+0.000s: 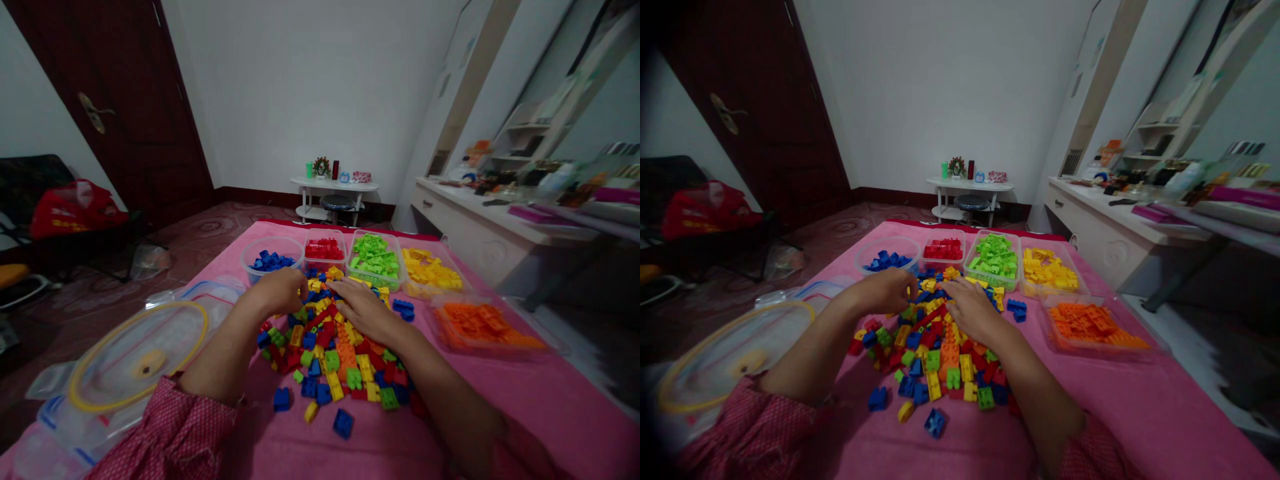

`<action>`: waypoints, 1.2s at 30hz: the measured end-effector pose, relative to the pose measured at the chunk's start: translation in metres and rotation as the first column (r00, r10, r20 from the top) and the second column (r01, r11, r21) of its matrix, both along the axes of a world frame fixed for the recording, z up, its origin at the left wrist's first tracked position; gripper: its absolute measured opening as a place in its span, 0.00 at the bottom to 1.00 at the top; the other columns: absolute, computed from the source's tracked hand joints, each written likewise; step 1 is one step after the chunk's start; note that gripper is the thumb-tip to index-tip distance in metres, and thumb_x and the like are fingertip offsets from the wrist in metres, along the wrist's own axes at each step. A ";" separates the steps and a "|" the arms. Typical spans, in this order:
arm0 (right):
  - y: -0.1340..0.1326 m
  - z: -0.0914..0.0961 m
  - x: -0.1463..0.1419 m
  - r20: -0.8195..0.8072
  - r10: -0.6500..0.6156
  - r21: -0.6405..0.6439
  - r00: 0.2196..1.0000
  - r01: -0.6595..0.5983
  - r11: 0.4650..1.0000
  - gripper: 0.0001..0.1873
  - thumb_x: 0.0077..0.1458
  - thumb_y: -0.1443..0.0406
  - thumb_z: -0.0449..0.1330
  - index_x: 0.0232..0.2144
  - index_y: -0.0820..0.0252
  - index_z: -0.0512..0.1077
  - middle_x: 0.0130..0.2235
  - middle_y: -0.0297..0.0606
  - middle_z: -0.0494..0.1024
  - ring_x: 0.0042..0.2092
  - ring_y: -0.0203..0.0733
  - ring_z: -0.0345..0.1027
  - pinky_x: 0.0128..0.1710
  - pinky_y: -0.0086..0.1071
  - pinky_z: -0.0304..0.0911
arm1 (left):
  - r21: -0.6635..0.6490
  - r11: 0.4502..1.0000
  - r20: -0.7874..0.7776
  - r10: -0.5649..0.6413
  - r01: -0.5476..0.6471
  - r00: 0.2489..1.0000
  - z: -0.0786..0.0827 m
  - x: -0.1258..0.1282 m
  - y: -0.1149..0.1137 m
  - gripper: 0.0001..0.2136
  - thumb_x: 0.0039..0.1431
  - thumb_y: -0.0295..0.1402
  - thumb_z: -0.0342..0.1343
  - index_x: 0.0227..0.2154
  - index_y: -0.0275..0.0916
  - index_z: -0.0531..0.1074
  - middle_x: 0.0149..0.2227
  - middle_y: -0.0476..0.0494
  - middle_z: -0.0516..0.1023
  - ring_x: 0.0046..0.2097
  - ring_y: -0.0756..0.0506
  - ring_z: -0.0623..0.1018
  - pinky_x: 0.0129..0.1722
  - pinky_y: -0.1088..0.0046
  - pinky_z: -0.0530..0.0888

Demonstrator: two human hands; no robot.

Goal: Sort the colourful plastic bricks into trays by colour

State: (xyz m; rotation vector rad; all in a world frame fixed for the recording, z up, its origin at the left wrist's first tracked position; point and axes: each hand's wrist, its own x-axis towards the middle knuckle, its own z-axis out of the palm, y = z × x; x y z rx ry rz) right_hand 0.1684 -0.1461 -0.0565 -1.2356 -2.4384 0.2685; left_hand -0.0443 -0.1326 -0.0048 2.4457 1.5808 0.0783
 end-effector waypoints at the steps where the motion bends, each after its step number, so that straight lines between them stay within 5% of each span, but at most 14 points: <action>1: 0.000 0.001 -0.001 0.013 -0.008 0.016 1.000 0.008 1.000 0.24 0.54 0.70 0.50 0.54 0.57 0.65 0.53 0.42 0.69 0.56 0.45 0.58 0.56 0.43 0.50 | 0.004 1.000 0.036 -0.004 0.004 0.999 -0.001 0.001 0.001 0.15 0.38 0.23 0.53 0.30 0.40 0.78 0.29 0.45 0.79 0.30 0.48 0.75 0.27 0.78 0.66; 8: -0.001 0.015 -0.001 0.087 -0.084 0.041 0.993 0.081 0.996 0.15 0.49 0.73 0.52 0.35 0.59 0.76 0.37 0.40 0.75 0.42 0.41 0.66 0.44 0.33 0.58 | -0.136 0.991 0.337 0.040 0.006 0.941 0.002 0.012 0.002 0.19 0.41 0.21 0.47 0.35 0.37 0.78 0.23 0.47 0.76 0.24 0.50 0.75 0.24 0.80 0.68; 13: -0.008 0.044 0.022 0.190 -0.135 -0.071 0.973 0.150 0.986 0.11 0.47 0.69 0.56 0.32 0.56 0.77 0.37 0.37 0.77 0.40 0.40 0.68 0.39 0.30 0.58 | -0.330 0.943 0.577 0.238 -0.043 0.781 0.000 0.021 0.003 0.18 0.45 0.20 0.46 0.37 0.33 0.75 0.23 0.48 0.74 0.26 0.49 0.77 0.25 0.78 0.72; 18: -0.023 0.071 0.045 0.357 -0.190 -0.166 0.914 0.263 0.950 0.11 0.40 0.64 0.63 0.31 0.53 0.75 0.32 0.34 0.77 0.32 0.40 0.67 0.27 0.29 0.53 | -0.368 0.930 0.652 0.255 0.005 0.714 -0.006 0.027 0.005 0.15 0.44 0.19 0.45 0.35 0.32 0.72 0.27 0.46 0.75 0.27 0.50 0.77 0.23 0.78 0.72; 23: -0.027 0.060 0.037 0.420 -0.172 -0.143 0.891 0.252 0.957 0.19 0.37 0.71 0.61 0.36 0.52 0.75 0.37 0.36 0.77 0.38 0.44 0.68 0.30 0.30 0.53 | -0.375 0.926 0.660 0.230 0.047 0.715 -0.010 0.031 0.005 0.16 0.45 0.18 0.45 0.35 0.33 0.72 0.29 0.47 0.74 0.25 0.53 0.75 0.21 0.82 0.69; 27: -0.025 0.053 0.030 0.433 -0.200 -0.116 0.879 0.275 0.954 0.14 0.37 0.70 0.60 0.32 0.55 0.74 0.35 0.37 0.76 0.36 0.43 0.67 0.28 0.29 0.50 | -0.386 0.920 0.678 0.235 0.065 0.696 -0.010 0.035 0.002 0.16 0.47 0.18 0.44 0.36 0.34 0.72 0.30 0.47 0.74 0.26 0.53 0.75 0.21 0.83 0.68; 32: -0.019 0.057 0.032 0.340 -0.301 -0.068 0.891 0.343 0.937 0.05 0.40 0.64 0.60 0.25 0.57 0.71 0.28 0.35 0.74 0.29 0.37 0.64 0.24 0.28 0.45 | -0.395 0.916 0.704 0.257 0.064 0.662 -0.010 0.039 0.001 0.16 0.48 0.17 0.43 0.37 0.33 0.71 0.28 0.47 0.74 0.25 0.53 0.76 0.22 0.81 0.70; 36: -0.015 0.054 0.027 0.001 -0.310 -0.149 0.951 0.307 0.940 0.11 0.44 0.66 0.57 0.34 0.58 0.71 0.24 0.32 0.72 0.25 0.34 0.62 0.23 0.26 0.47 | -0.368 0.927 0.748 0.246 0.077 0.616 -0.012 0.041 0.002 0.17 0.48 0.17 0.43 0.39 0.32 0.71 0.26 0.48 0.74 0.24 0.53 0.75 0.21 0.82 0.69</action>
